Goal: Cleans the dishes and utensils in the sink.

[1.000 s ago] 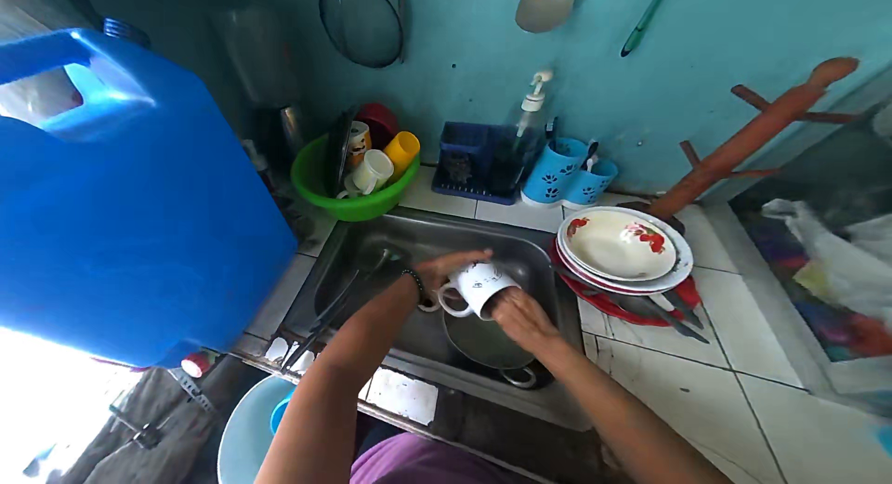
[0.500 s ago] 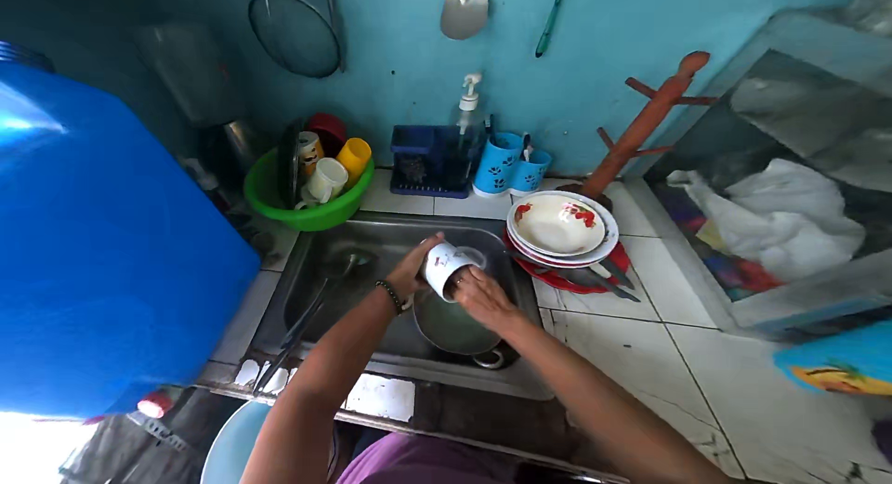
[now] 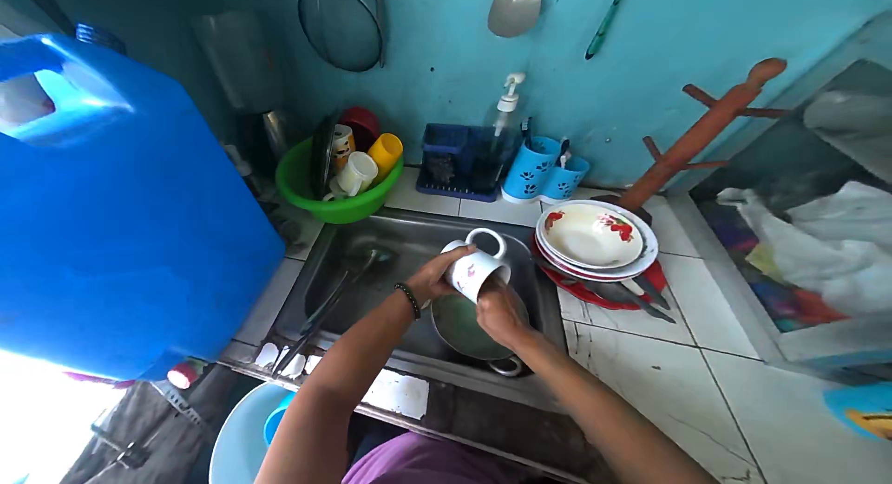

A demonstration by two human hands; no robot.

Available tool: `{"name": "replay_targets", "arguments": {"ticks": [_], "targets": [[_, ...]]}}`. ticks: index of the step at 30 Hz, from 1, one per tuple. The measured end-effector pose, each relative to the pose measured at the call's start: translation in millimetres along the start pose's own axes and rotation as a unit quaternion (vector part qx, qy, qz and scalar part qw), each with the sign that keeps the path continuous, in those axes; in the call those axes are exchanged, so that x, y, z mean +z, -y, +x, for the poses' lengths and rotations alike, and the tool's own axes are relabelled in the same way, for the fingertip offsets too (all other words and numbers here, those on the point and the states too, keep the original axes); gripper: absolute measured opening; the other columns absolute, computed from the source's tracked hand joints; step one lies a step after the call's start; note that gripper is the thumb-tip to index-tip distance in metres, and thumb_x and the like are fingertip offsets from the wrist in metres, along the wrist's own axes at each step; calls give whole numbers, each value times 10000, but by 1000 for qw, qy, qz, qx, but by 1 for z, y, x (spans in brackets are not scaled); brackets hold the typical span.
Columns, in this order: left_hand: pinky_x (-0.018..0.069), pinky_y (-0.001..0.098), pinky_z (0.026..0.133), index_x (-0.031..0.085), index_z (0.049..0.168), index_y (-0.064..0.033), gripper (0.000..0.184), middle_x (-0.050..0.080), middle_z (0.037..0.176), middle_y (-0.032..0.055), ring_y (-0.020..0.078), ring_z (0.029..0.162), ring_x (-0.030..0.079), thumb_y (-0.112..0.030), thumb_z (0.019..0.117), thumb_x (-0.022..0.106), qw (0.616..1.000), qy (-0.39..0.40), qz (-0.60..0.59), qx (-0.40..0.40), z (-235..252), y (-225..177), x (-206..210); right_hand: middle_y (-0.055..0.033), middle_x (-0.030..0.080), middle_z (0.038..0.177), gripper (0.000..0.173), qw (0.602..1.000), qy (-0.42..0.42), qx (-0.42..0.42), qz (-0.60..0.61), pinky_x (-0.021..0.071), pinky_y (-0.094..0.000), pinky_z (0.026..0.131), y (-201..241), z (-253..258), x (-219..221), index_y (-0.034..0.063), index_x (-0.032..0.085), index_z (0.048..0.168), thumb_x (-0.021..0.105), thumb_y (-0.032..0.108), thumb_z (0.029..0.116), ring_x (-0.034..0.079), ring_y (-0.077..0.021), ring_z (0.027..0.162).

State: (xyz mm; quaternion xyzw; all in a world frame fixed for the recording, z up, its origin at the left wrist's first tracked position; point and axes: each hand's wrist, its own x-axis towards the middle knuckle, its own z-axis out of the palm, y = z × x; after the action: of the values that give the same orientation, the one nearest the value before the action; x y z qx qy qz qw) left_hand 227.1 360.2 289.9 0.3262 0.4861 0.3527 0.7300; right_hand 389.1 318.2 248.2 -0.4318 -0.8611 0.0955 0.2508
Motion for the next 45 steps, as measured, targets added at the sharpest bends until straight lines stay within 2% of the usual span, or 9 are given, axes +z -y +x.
{"name": "replay_targets", "arguments": {"ticks": [2,6,9,12,21,28,34,40,45], "targets": [[557,366,823,575,1292,-40,409,649,1135,144,217,964,648,-361,1039,567,1000,2,11,3,1,6,-1,-284,715,1156,249,987,-23,-83,-137,491,-566,1045,-21,-6,12,-89,721,1099,554,-92,914,668,-459,1157],[572,356,818,584,1219,31,252,685,1017,139,192,898,673,-101,1004,597,996,12,-36,80,-2,18,5,-376,515,1425,447,981,41,163,99,309,-516,1210,7,-12,21,-198,530,1347,569,-22,938,441,-451,1421],[585,335,792,562,1190,29,211,687,957,116,171,853,684,-27,989,531,982,14,-115,148,1,27,3,-184,575,1261,607,818,-76,305,482,532,-264,929,37,7,-3,-122,405,1392,602,-178,822,607,-135,1119],[583,331,775,560,1209,4,213,673,965,114,177,846,676,-70,1018,499,965,-48,-186,176,3,31,-3,-149,640,1164,508,729,-140,298,601,589,-302,850,22,17,-25,-69,524,1320,587,-197,832,666,-144,991],[591,314,790,555,1160,14,223,694,933,91,150,849,692,-43,965,464,974,-3,-135,179,-4,40,-17,-270,465,1532,708,983,2,58,173,353,-511,1197,11,23,-40,-72,441,1502,552,-192,813,430,-396,1444],[596,321,786,548,1123,3,231,702,912,88,150,838,699,-34,905,482,961,19,-195,194,-4,53,-5,-248,711,1212,381,955,-107,135,241,506,-455,1075,-16,21,-14,-64,659,1305,588,-69,931,692,-316,1159],[596,311,761,583,1075,-30,196,713,888,70,147,819,707,-27,934,446,966,37,-206,151,-6,49,-2,-258,707,1230,331,979,-156,-105,77,572,-488,973,-15,20,-17,-119,719,1122,602,-153,814,715,-399,1116],[581,359,677,545,1102,-56,395,697,946,112,206,819,697,-301,1024,245,949,34,-278,146,-6,47,-5,-251,734,1106,268,901,-255,155,316,537,-338,1012,-7,18,-3,-116,709,1162,592,-89,922,723,-220,1049],[591,357,612,590,1187,-60,741,700,883,112,210,729,697,-649,1055,161,999,33,-20,-10,-13,17,-5,-212,736,1195,287,965,-160,-198,69,551,-468,1035,-23,16,-14,-48,754,1125,542,-73,934,696,-362,1178]]}}
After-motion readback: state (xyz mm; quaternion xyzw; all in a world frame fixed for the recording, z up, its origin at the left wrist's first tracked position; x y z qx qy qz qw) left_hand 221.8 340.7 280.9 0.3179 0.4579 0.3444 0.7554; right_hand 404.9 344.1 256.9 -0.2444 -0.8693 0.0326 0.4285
